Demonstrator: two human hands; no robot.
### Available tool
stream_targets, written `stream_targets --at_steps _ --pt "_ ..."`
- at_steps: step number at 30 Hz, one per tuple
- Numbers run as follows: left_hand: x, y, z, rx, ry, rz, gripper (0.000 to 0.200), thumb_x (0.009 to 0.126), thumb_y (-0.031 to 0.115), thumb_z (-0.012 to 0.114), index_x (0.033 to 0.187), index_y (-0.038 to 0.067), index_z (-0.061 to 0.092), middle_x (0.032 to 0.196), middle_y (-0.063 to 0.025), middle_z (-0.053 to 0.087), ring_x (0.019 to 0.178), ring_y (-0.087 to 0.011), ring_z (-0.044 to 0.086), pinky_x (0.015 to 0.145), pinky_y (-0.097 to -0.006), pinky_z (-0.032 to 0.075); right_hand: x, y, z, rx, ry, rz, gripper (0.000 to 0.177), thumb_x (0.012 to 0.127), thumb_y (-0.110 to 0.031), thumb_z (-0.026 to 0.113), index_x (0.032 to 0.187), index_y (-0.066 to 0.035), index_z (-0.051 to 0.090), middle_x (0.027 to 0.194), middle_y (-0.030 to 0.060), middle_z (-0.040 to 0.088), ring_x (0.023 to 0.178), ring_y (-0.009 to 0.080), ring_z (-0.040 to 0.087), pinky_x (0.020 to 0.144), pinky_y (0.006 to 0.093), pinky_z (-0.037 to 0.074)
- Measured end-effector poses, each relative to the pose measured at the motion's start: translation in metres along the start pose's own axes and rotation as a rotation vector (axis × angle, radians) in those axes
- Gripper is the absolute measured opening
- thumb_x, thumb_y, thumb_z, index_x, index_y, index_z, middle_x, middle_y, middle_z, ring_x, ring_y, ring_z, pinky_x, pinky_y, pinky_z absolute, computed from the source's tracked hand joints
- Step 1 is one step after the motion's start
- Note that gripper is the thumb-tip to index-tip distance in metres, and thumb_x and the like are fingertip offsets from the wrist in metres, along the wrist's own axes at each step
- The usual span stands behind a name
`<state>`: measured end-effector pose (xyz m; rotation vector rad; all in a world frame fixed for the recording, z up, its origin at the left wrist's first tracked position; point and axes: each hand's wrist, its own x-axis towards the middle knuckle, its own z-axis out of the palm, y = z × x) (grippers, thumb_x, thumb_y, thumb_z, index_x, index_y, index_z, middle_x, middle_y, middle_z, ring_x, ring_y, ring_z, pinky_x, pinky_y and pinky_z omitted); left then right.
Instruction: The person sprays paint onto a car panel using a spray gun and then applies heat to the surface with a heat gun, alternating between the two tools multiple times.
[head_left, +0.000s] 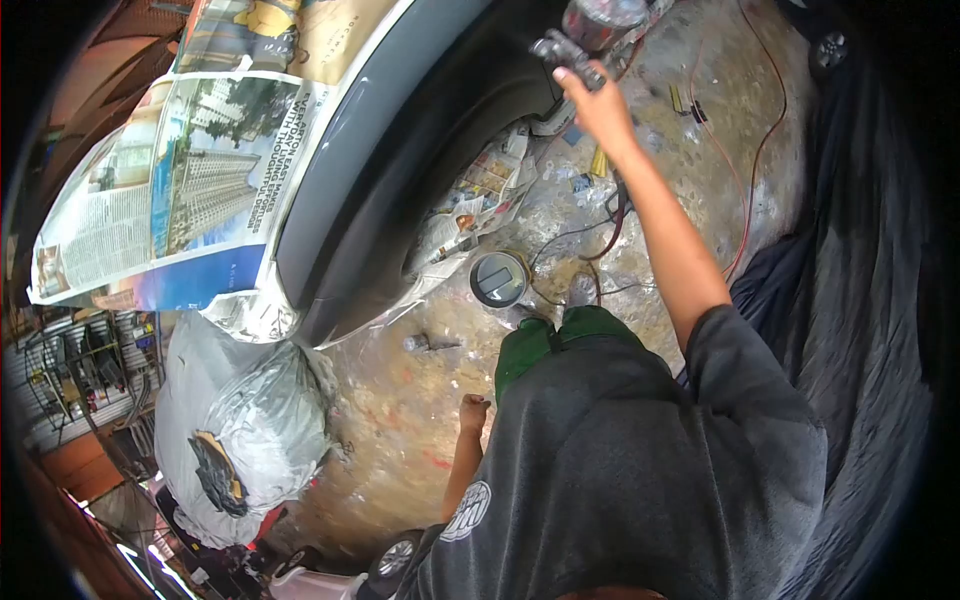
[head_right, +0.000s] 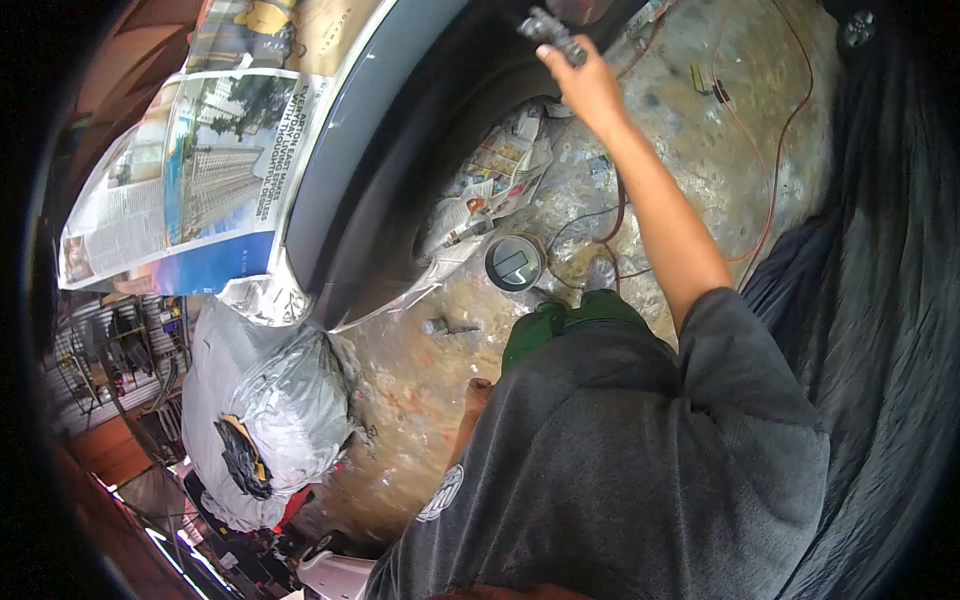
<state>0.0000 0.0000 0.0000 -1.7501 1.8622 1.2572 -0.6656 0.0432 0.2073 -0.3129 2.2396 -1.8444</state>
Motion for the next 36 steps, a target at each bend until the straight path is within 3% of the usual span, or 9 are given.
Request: stream_targets --at_steps 6,10,15,18,21,22,27,30,36 --pt "0.008 -0.024 0.022 -0.321 -0.077 -0.110 0.017 0.080 0.009 0.080 0.085 0.006 0.064 0.076 -0.0018 0.065 0.069 -0.0127 0.058 0.066 -0.0298 0.049 -0.089 -0.005 0.063 -0.117 -0.263 -0.022 0.063 0.090 -0.054 0.073 0.126 -0.004 0.063 0.095 0.0252 0.073 0.092 0.0421 0.072 0.082 0.0469 0.055" --pt "-0.003 -0.025 0.032 -0.342 -0.113 -0.058 0.010 0.085 0.008 0.074 0.086 0.005 0.064 0.074 -0.0022 0.066 0.067 -0.0126 0.059 0.066 -0.0295 0.050 -0.150 -0.036 0.094 -0.114 -0.485 -0.033 0.058 0.092 -0.052 0.071 0.124 -0.005 0.063 0.094 0.0246 0.073 0.096 0.0475 0.069 0.083 0.0501 0.053" --pt "-0.022 -0.021 0.042 -0.206 -0.156 -0.126 0.024 0.098 0.027 0.062 0.099 0.004 0.070 0.088 -0.0085 0.071 0.082 -0.0170 0.067 0.077 -0.0336 0.053 -0.191 -0.059 0.109 -0.100 -0.836 0.101 0.064 0.094 -0.052 0.070 0.134 -0.003 0.059 0.069 0.0119 0.067 0.062 0.0235 0.070 0.063 0.0382 0.054" --pt "0.008 -0.092 0.082 0.165 -0.035 0.451 0.053 0.105 0.049 0.048 0.118 0.003 0.070 0.111 -0.0135 0.073 0.101 -0.0229 0.068 0.090 -0.0405 0.055 -0.196 -0.039 0.112 -0.051 -0.822 0.097 0.067 0.093 -0.049 0.072 0.138 -0.003 0.058 0.064 0.0069 0.063 0.053 0.0147 0.064 0.057 0.0327 0.051" --pt "-0.061 0.030 0.060 -0.783 -0.226 -0.329 0.072 0.105 0.063 0.038 0.133 0.002 0.065 0.131 -0.0155 0.067 0.118 -0.0285 0.064 0.103 -0.0413 0.050 -0.187 -0.028 0.099 -0.061 -0.698 0.151 0.066 0.092 -0.046 0.075 0.138 -0.003 0.058 0.067 0.0043 0.064 0.053 0.0126 0.062 0.052 0.0299 0.050" --pt "-0.067 0.043 0.053 -0.768 -0.301 -0.326 0.072 0.105 0.063 0.039 0.134 0.002 0.064 0.133 -0.0156 0.067 0.119 -0.0287 0.063 0.104 -0.0403 0.049 -0.182 -0.025 0.092 -0.029 -0.634 0.160 0.065 0.092 -0.046 0.075 0.137 -0.003 0.058 0.068 0.0037 0.064 0.052 0.0119 0.061 0.051 0.0289 0.049" --pt "-0.075 0.080 0.017 -0.689 -0.667 -0.283 0.074 0.103 0.064 0.045 0.139 0.001 0.061 0.140 -0.0159 0.063 0.126 -0.0294 0.061 0.110 -0.0356 0.043 -0.155 -0.030 0.049 -0.028 -0.348 0.101 0.037 0.099 -0.034 0.069 0.122 -0.006 0.063 0.085 0.0015 0.068 0.050 0.0062 0.054 0.045 0.0231 0.044" --pt "-0.063 0.115 0.001 -0.261 -0.464 0.082 0.068 0.103 0.057 0.051 0.136 -0.001 0.062 0.135 -0.0170 0.066 0.127 -0.0271 0.060 0.110 -0.0355 0.043 -0.146 -0.032 0.043 0.035 -0.247 0.062 0.031 0.102 -0.033 0.066 0.109 -0.004 0.062 0.086 0.0042 0.070 0.048 0.0079 0.054 0.042 0.0244 0.042" --pt "-0.030 0.255 -0.002 -0.746 -0.564 0.534 0.049 0.103 0.027 0.064 0.144 0.003 0.054 0.134 -0.0082 0.062 0.120 -0.0176 0.060 0.101 -0.0329 0.049 -0.179 -0.039 0.073 0.024 -0.260 0.070 0.033 0.101 -0.035 0.067 0.108 -0.003 0.062 0.086 0.0047 0.069 0.048 0.0091 0.056 0.042 0.0254 0.042"
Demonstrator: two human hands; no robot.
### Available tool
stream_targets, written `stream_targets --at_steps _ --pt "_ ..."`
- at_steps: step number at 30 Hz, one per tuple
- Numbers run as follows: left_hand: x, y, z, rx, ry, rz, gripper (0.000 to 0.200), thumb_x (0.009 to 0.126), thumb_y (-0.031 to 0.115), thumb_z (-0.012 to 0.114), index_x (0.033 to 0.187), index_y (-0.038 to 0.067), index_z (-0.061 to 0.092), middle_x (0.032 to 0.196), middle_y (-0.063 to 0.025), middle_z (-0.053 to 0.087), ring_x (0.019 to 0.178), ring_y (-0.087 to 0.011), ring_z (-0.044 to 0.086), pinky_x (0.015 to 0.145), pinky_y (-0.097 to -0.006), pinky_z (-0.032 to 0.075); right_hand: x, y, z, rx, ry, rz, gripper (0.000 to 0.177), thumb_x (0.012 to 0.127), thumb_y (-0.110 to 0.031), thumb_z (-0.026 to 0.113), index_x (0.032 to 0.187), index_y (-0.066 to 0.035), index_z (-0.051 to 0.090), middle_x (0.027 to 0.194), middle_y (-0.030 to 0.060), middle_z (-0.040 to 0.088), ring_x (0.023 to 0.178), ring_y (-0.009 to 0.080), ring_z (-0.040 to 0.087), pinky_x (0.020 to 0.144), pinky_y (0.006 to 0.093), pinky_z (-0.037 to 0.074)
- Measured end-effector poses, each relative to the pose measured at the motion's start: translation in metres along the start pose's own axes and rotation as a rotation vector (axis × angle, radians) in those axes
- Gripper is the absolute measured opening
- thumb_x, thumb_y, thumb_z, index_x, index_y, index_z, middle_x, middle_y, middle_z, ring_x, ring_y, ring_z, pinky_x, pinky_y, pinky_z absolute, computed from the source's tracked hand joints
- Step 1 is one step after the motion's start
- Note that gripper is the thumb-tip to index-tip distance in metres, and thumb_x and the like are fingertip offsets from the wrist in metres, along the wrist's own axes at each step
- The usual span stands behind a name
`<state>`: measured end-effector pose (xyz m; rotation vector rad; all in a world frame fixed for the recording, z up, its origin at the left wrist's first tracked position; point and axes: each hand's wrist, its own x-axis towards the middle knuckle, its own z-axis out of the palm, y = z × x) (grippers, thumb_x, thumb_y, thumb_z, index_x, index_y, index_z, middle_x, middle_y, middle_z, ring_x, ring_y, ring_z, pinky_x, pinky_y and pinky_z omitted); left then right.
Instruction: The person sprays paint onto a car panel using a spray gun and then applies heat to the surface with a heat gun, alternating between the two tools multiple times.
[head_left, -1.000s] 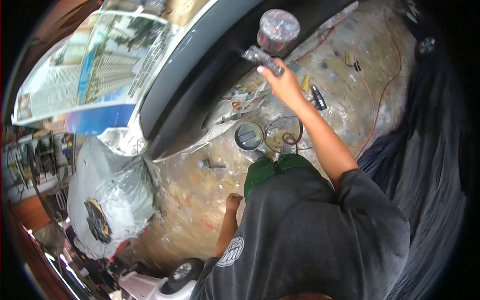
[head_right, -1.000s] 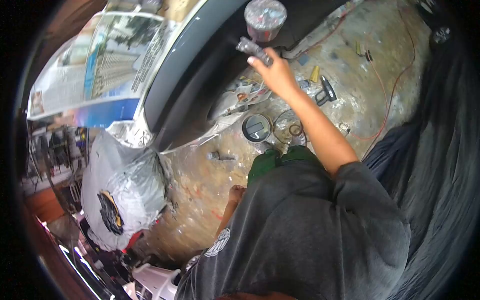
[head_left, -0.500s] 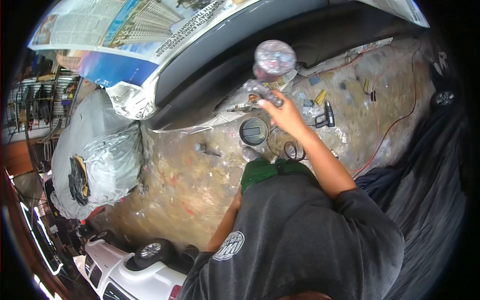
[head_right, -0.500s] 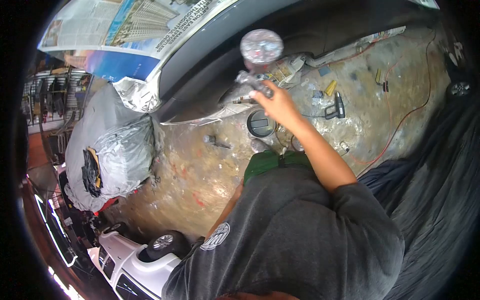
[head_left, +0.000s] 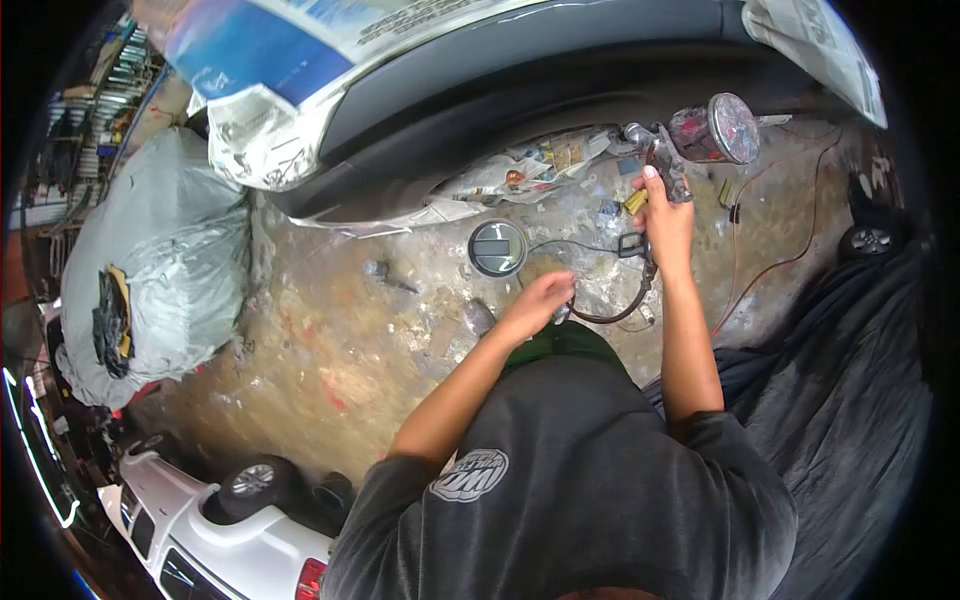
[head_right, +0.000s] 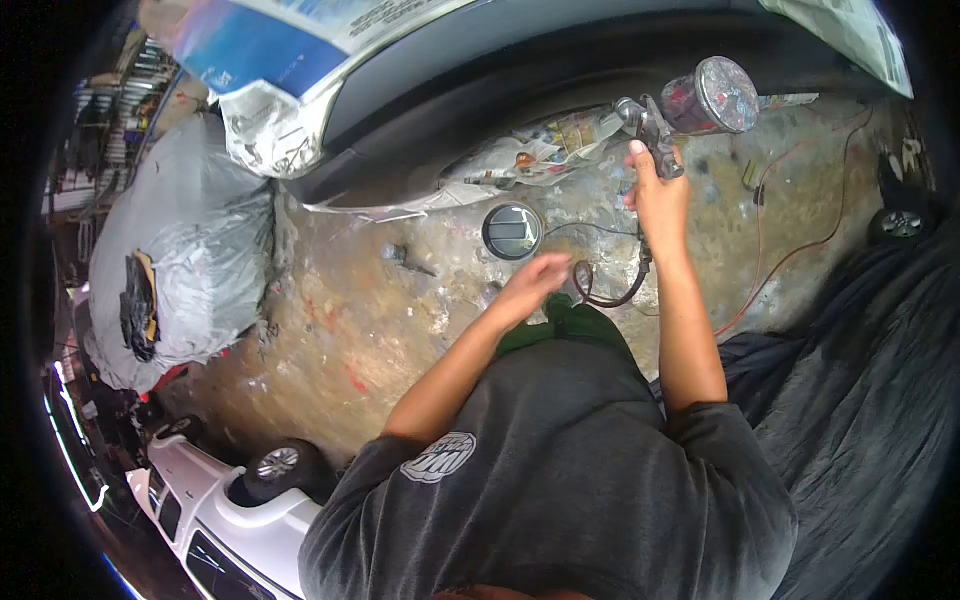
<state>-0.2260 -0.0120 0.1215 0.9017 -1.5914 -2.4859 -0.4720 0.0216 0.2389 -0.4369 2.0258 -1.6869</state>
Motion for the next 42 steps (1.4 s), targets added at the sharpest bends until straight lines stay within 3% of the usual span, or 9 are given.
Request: stream_targets --at_steps 4,8,16,19,21,26,32,36,42 --pt "0.040 0.052 0.025 -0.245 -0.115 0.128 0.038 0.103 0.021 0.062 0.137 0.004 0.058 0.130 -0.0058 0.063 0.117 -0.0161 0.061 0.100 -0.0344 0.050 -0.023 -0.006 0.044 -0.041 -0.077 -0.017 0.035 0.100 -0.036 0.068 0.110 -0.003 0.062 0.088 0.0049 0.070 0.048 0.0094 0.056 0.043 0.0259 0.042" --pt "0.033 0.059 0.008 -0.470 -0.198 0.137 0.020 0.102 0.015 0.063 0.118 0.004 0.063 0.113 -0.0033 0.066 0.102 -0.0124 0.064 0.089 -0.0316 0.053 -0.050 -0.011 0.082 -0.032 -0.106 0.019 0.034 0.101 -0.035 0.067 0.109 -0.002 0.063 0.087 0.0051 0.070 0.048 0.0092 0.055 0.043 0.0260 0.042" --pt "-0.008 0.033 -0.042 -0.547 -0.146 0.103 0.026 0.105 0.019 0.057 0.127 0.007 0.063 0.118 0.0001 0.066 0.105 -0.0096 0.062 0.089 -0.0300 0.051 -0.097 -0.012 0.152 -0.046 -0.038 0.010 0.030 0.102 -0.031 0.066 0.107 -0.002 0.063 0.084 0.0046 0.067 0.047 0.0092 0.053 0.041 0.0257 0.041" --pt "-0.024 0.027 -0.072 -0.553 -0.114 0.120 0.028 0.106 0.019 0.055 0.130 0.007 0.062 0.121 -0.0006 0.067 0.109 -0.0107 0.062 0.091 -0.0305 0.050 -0.113 -0.010 0.188 -0.136 -0.030 -0.001 0.032 0.104 -0.033 0.062 0.097 -0.002 0.064 0.080 0.0037 0.066 0.048 0.0087 0.052 0.040 0.0264 0.040" --pt "-0.039 0.025 -0.093 -0.577 -0.065 0.136 0.028 0.106 0.019 0.055 0.131 0.007 0.061 0.123 -0.0015 0.067 0.110 -0.0118 0.062 0.092 -0.0313 0.051 -0.123 -0.004 0.216 -0.092 -0.070 -0.032 0.028 0.102 -0.031 0.065 0.107 -0.004 0.061 0.077 0.0028 0.063 0.047 0.0083 0.052 0.040 0.0259 0.040" --pt "-0.081 0.010 -0.149 -0.610 0.084 0.175 0.030 0.105 0.017 0.057 0.134 0.008 0.062 0.125 -0.0032 0.067 0.116 -0.0160 0.063 0.100 -0.0373 0.051 -0.152 0.004 0.281 -0.174 -0.265 0.034 0.053 0.094 -0.041 0.074 0.124 0.000 0.060 0.066 0.0038 0.060 0.053 0.0145 0.059 0.047 0.0320 0.046" --pt "-0.132 -0.017 -0.201 -0.502 0.301 0.101 0.037 0.103 0.022 0.060 0.136 0.004 0.058 0.122 -0.0061 0.067 0.108 -0.0179 0.065 0.095 -0.0331 0.051 -0.182 0.012 0.329 -0.189 -0.528 0.077 0.058 0.093 -0.046 0.074 0.127 -0.001 0.060 0.061 0.0053 0.060 0.051 0.0154 0.062 0.050 0.0347 0.050" --pt "-0.164 -0.076 -0.228 -0.191 0.357 -0.054 0.042 0.101 0.026 0.064 0.137 0.003 0.058 0.117 -0.0072 0.068 0.107 -0.0173 0.065 0.092 -0.0334 0.051 -0.177 0.016 0.315 -0.256 -0.453 0.071 0.058 0.093 -0.047 0.074 0.128 -0.002 0.060 0.066 0.0063 0.063 0.052 0.0155 0.062 0.050 0.0331 0.050" --pt "-0.216 -0.234 -0.269 0.364 0.412 -0.266 0.043 0.092 0.028 0.071 0.124 -0.001 0.065 0.107 -0.0154 0.071 0.098 -0.0231 0.067 0.087 -0.0353 0.052 -0.151 0.013 0.236 -0.186 -0.092 -0.072 0.036 0.096 -0.034 0.074 0.113 -0.005 0.062 0.066 -0.0019 0.057 0.050 0.0107 0.055 0.046 0.0287 0.044"
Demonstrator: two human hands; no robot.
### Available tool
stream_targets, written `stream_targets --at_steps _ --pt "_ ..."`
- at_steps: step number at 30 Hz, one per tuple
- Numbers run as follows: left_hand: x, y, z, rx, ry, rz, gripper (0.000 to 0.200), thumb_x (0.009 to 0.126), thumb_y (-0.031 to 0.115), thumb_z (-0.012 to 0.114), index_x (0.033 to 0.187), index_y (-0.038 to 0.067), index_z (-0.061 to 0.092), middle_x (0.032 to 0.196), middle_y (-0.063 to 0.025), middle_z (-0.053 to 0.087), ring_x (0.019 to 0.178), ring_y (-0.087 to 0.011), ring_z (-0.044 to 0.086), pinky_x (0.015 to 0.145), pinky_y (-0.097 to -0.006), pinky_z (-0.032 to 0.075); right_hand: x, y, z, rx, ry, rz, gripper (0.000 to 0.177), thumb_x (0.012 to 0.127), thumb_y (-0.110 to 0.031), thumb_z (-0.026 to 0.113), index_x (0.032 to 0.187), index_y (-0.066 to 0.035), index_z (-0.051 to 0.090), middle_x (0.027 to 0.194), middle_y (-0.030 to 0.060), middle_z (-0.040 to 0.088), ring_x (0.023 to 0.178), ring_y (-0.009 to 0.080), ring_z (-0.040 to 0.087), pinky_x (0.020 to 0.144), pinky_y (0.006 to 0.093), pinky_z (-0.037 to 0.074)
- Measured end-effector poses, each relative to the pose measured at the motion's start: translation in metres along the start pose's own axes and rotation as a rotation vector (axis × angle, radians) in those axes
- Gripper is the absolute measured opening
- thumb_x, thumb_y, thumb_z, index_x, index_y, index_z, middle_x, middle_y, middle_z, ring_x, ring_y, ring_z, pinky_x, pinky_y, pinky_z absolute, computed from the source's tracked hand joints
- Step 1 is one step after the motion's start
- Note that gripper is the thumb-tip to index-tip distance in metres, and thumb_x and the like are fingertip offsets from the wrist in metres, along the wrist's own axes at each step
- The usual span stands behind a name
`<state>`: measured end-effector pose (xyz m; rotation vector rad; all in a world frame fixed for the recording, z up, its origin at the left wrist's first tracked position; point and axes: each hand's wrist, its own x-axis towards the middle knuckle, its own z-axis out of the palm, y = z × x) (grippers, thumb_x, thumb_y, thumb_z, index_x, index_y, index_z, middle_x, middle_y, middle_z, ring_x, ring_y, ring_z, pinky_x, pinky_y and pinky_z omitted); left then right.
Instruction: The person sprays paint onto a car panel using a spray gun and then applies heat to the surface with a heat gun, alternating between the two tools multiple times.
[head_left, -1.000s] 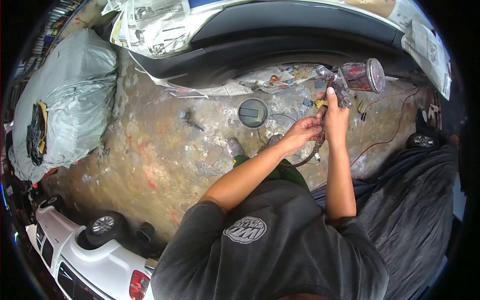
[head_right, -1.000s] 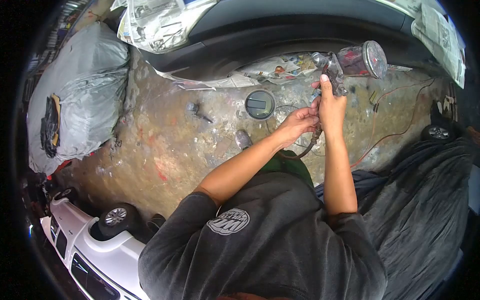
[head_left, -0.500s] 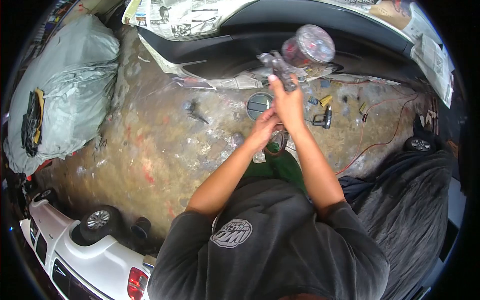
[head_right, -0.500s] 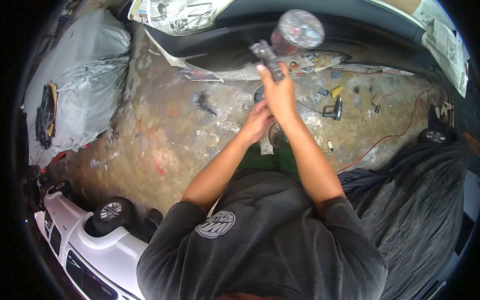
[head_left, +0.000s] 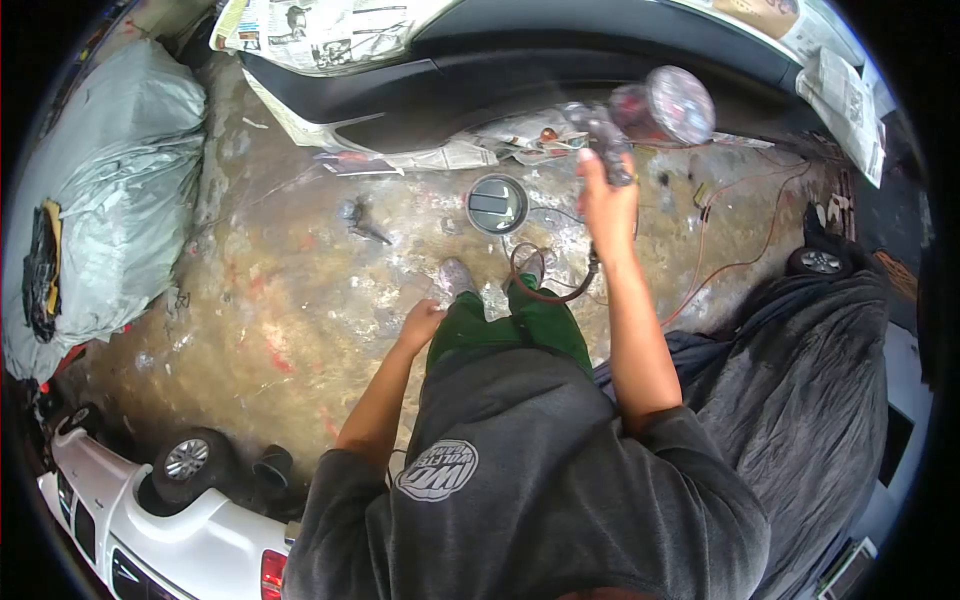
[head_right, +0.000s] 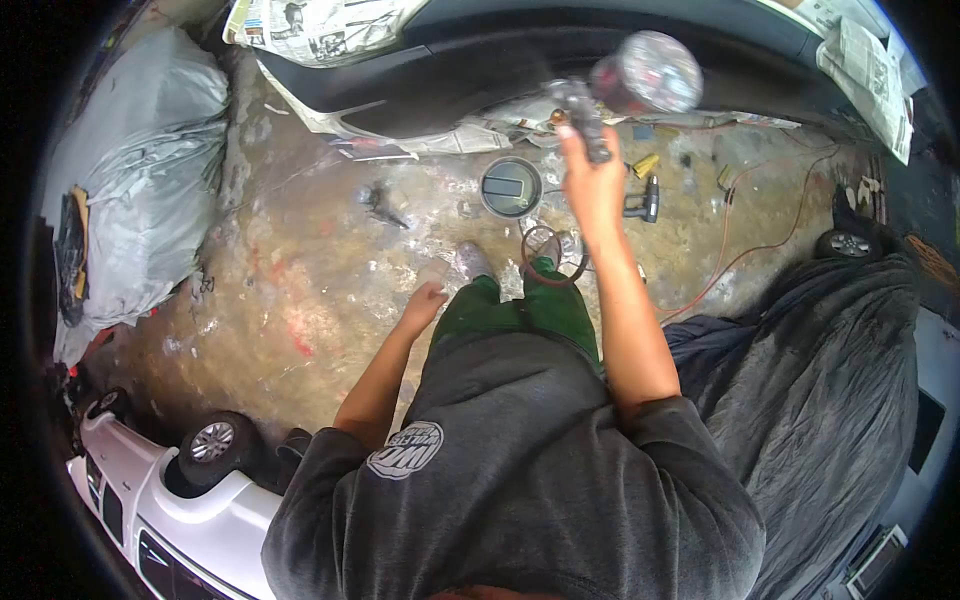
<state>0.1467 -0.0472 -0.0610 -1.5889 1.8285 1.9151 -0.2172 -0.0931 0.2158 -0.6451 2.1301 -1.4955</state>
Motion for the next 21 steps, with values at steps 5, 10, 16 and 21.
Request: stream_targets --at_steps 5,10,16,21 --pt "-0.013 -0.095 0.019 0.084 0.049 -0.121 0.045 0.089 0.030 0.071 0.118 -0.004 0.067 0.106 -0.0201 0.072 0.100 -0.0279 0.069 0.089 -0.0369 0.053 -0.007 -0.006 -0.043 -0.071 0.204 -0.031 0.031 0.099 -0.030 0.071 0.105 -0.001 0.059 0.073 0.0043 0.062 0.051 0.0113 0.058 0.045 0.0281 0.045" --pt "-0.032 -0.107 0.027 -0.096 0.061 -0.266 0.049 0.089 0.030 0.068 0.124 -0.004 0.066 0.115 -0.0234 0.072 0.109 -0.0335 0.070 0.096 -0.0390 0.053 -0.014 0.008 0.005 -0.122 -0.017 0.032 0.046 0.098 -0.040 0.071 0.124 -0.003 0.061 0.077 0.0109 0.068 0.054 0.0127 0.062 0.048 0.0311 0.050" --pt "-0.055 -0.103 0.031 -0.262 0.120 -0.312 0.045 0.091 0.028 0.067 0.124 -0.003 0.066 0.106 -0.0180 0.074 0.099 -0.0287 0.071 0.090 -0.0370 0.054 -0.045 0.005 0.094 -0.339 -0.368 -0.072 0.056 0.093 -0.048 0.073 0.127 -0.005 0.061 0.098 0.0300 0.072 0.093 0.0481 0.070 0.081 0.0505 0.053" --pt "-0.070 -0.114 0.025 -0.254 0.138 -0.368 0.043 0.092 0.028 0.066 0.123 -0.002 0.067 0.106 -0.0180 0.073 0.096 -0.0279 0.070 0.086 -0.0376 0.054 -0.051 0.012 0.099 -0.294 -0.441 -0.047 0.056 0.092 -0.048 0.074 0.126 -0.005 0.061 0.097 0.0292 0.072 0.091 0.0462 0.071 0.079 0.0493 0.054"
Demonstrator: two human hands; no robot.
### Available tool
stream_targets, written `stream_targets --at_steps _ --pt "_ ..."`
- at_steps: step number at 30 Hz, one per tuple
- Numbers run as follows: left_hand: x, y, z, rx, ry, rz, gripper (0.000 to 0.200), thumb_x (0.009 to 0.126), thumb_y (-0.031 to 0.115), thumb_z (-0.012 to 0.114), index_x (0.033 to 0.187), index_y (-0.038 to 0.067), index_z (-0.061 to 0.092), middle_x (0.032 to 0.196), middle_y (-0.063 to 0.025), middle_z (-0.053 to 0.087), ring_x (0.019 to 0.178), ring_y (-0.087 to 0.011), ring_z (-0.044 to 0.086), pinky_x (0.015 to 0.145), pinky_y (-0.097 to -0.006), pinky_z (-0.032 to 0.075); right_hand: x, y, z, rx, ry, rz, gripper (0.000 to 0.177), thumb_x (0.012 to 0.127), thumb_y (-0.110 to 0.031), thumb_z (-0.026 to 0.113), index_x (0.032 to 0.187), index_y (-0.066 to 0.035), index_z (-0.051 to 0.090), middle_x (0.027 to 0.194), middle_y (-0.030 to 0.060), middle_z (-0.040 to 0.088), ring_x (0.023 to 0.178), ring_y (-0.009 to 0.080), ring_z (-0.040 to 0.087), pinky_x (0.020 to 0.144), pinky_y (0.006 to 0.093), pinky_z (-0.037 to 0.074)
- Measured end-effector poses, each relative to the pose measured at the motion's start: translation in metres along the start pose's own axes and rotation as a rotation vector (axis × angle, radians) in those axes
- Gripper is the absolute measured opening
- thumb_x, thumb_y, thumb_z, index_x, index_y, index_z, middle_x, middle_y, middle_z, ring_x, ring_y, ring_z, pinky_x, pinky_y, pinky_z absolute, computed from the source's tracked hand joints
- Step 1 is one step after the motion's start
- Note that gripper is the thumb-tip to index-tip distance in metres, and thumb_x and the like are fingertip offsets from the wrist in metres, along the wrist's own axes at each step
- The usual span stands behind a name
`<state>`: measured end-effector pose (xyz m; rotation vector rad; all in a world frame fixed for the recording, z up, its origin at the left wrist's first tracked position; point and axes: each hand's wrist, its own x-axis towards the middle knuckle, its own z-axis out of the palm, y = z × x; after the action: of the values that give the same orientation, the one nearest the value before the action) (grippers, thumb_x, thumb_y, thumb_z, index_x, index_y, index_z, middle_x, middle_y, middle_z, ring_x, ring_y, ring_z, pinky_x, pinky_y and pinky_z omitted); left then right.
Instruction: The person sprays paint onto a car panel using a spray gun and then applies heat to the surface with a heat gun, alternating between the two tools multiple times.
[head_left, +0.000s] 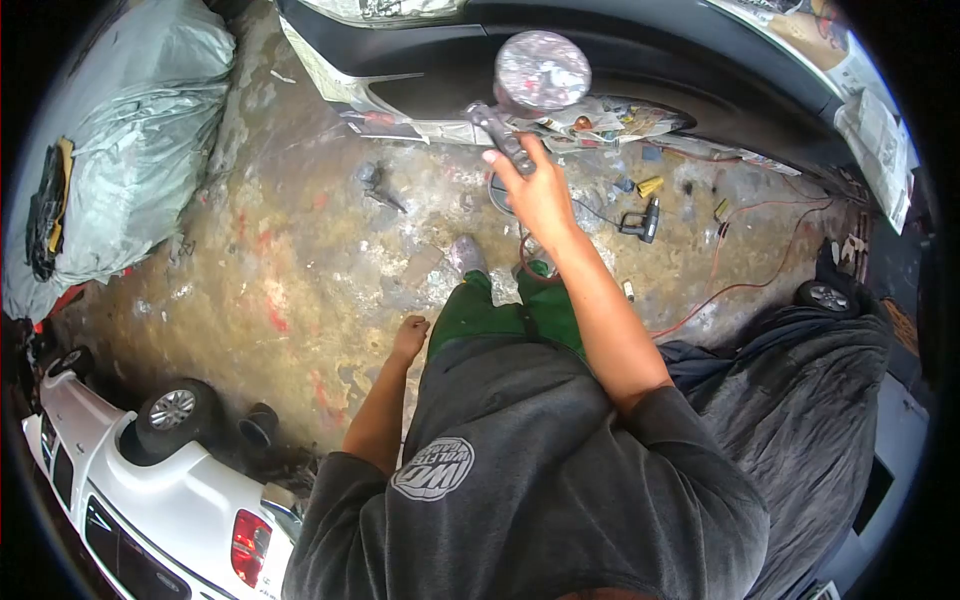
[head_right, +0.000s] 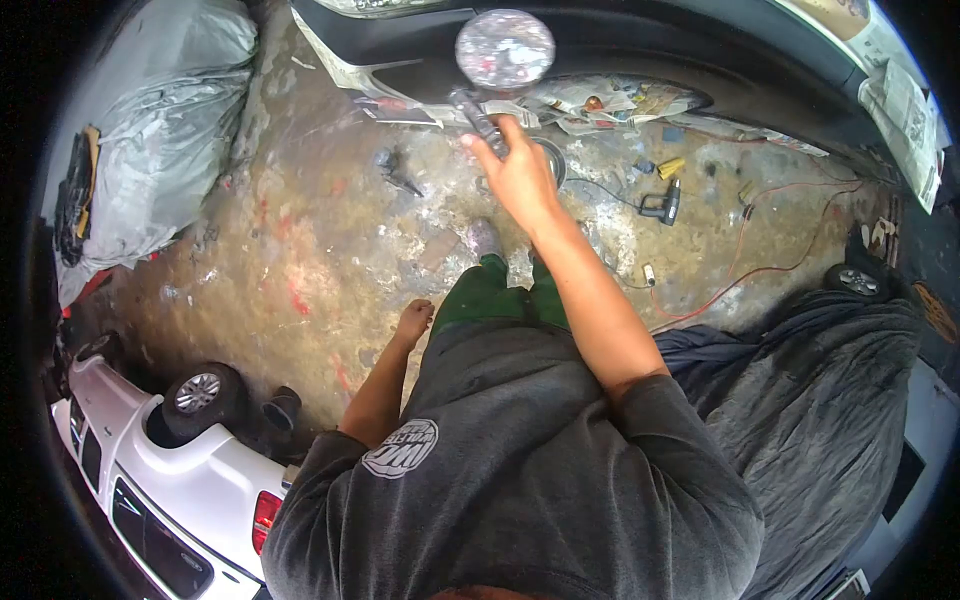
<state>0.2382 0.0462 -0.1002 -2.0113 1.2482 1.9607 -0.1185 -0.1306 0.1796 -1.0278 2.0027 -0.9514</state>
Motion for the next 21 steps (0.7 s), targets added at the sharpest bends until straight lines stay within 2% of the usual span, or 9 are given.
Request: stream_targets --at_steps 3,6,8,9,12,15,18,19,21 --pt "0.020 -0.030 -0.001 0.060 0.015 0.024 0.043 0.091 0.030 0.066 0.121 -0.001 0.068 0.108 -0.0194 0.073 0.099 -0.0309 0.071 0.088 -0.0402 0.054 0.000 0.028 -0.031 0.002 0.145 0.025 0.058 0.092 -0.047 0.075 0.126 -0.003 0.062 0.098 0.0282 0.073 0.094 0.0437 0.072 0.083 0.0474 0.054" --pt "0.039 -0.054 0.005 0.123 -0.015 0.040 0.039 0.091 0.031 0.065 0.115 0.001 0.070 0.115 -0.0205 0.071 0.110 -0.0357 0.067 0.095 -0.0421 0.052 -0.012 0.037 -0.080 0.122 0.292 0.103 0.044 0.096 -0.037 0.074 0.122 -0.003 0.062 0.077 0.0088 0.069 0.059 0.0191 0.065 0.056 0.0364 0.051" --pt "0.045 -0.054 0.008 0.193 -0.077 0.067 0.037 0.091 0.031 0.065 0.113 0.001 0.071 0.118 -0.0204 0.070 0.114 -0.0362 0.066 0.098 -0.0414 0.050 -0.023 0.044 -0.106 0.218 0.444 0.062 0.035 0.098 -0.032 0.072 0.116 -0.004 0.061 0.074 0.0016 0.062 0.053 0.0082 0.054 0.047 0.0279 0.044" --pt "0.045 -0.055 0.014 0.134 -0.032 0.041 0.035 0.092 0.030 0.063 0.110 0.001 0.072 0.122 -0.0202 0.069 0.115 -0.0359 0.064 0.099 -0.0411 0.050 -0.027 0.049 -0.118 0.212 0.512 0.063 0.033 0.098 -0.031 0.072 0.114 -0.004 0.060 0.074 0.0022 0.062 0.052 0.0085 0.055 0.047 0.0272 0.044" --pt "0.040 -0.047 0.016 0.258 -0.097 0.201 0.036 0.092 0.030 0.063 0.111 0.001 0.072 0.121 -0.0202 0.069 0.114 -0.0370 0.065 0.098 -0.0414 0.050 -0.041 0.048 -0.139 0.215 0.629 0.070 0.030 0.100 -0.030 0.069 0.108 -0.003 0.058 0.076 0.0053 0.066 0.052 0.0103 0.055 0.047 0.0281 0.044" --pt "0.041 -0.051 0.023 0.109 -0.016 0.137 0.037 0.091 0.031 0.065 0.111 0.000 0.073 0.116 -0.0207 0.071 0.110 -0.0374 0.067 0.097 -0.0402 0.051 -0.042 0.050 -0.130 0.141 0.578 0.115 0.030 0.100 -0.030 0.068 0.108 -0.003 0.059 0.073 0.0034 0.062 0.052 0.0109 0.055 0.047 0.0282 0.046" --pt "0.025 -0.041 0.017 0.115 0.024 0.139 0.038 0.090 0.027 0.066 0.116 -0.001 0.070 0.107 -0.0186 0.072 0.097 -0.0320 0.069 0.087 -0.0389 0.054 -0.024 0.066 -0.088 0.224 0.439 0.111 0.038 0.097 -0.034 0.073 0.118 -0.005 0.061 0.070 0.0019 0.059 0.054 0.0104 0.055 0.047 0.0288 0.044" --pt "0.019 -0.041 0.014 0.035 0.009 0.072 0.038 0.090 0.026 0.066 0.118 -0.001 0.069 0.104 -0.0171 0.071 0.093 -0.0289 0.069 0.082 -0.0378 0.054 -0.023 0.059 -0.073 0.188 0.367 0.150 0.043 0.095 -0.036 0.075 0.119 -0.004 0.061 0.072 0.0051 0.063 0.056 0.0126 0.058 0.050 0.0320 0.047" --pt "0.008 -0.039 0.008 -0.122 -0.017 -0.058 0.039 0.090 0.024 0.066 0.121 -0.001 0.067 0.098 -0.0142 0.070 0.085 -0.0228 0.067 0.074 -0.0355 0.055 -0.019 0.049 -0.043 0.113 0.236 0.180 0.049 0.093 -0.041 0.077 0.120 -0.003 0.063 0.085 0.0171 0.074 0.075 0.0284 0.070 0.071 0.0447 0.053"
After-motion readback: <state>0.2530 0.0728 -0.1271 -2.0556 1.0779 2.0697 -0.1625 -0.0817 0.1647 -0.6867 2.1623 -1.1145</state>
